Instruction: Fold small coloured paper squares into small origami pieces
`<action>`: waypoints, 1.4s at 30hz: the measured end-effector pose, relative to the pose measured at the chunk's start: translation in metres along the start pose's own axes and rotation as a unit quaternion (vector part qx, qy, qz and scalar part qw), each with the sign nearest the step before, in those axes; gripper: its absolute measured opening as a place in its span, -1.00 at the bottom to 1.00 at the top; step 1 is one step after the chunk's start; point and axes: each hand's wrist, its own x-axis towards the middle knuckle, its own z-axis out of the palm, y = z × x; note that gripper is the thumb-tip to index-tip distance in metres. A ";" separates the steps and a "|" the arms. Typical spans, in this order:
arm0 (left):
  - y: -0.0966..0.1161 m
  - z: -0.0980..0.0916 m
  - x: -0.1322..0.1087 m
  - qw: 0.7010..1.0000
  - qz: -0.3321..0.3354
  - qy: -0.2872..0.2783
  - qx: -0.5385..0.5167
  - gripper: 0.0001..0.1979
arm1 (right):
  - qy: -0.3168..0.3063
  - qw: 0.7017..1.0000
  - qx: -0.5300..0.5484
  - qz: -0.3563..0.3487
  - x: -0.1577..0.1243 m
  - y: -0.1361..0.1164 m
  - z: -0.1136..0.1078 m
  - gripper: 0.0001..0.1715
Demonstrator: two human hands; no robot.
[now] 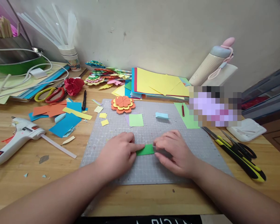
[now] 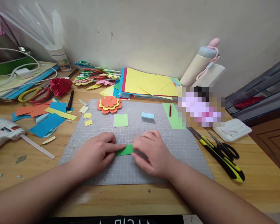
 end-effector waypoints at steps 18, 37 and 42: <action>-0.003 -0.003 0.011 0.991 0.068 0.034 -0.110 -0.75 | -0.060 0.992 0.042 0.099 0.010 -0.004 0.011 -0.91; -0.031 -0.023 0.065 0.993 -0.055 0.070 0.079 -0.57 | 0.145 0.974 -0.126 0.122 0.051 0.057 -0.032 -0.73; -0.033 -0.018 0.082 0.991 -0.078 0.065 0.082 -0.42 | 0.032 0.985 -0.135 0.103 0.068 0.066 -0.012 -0.73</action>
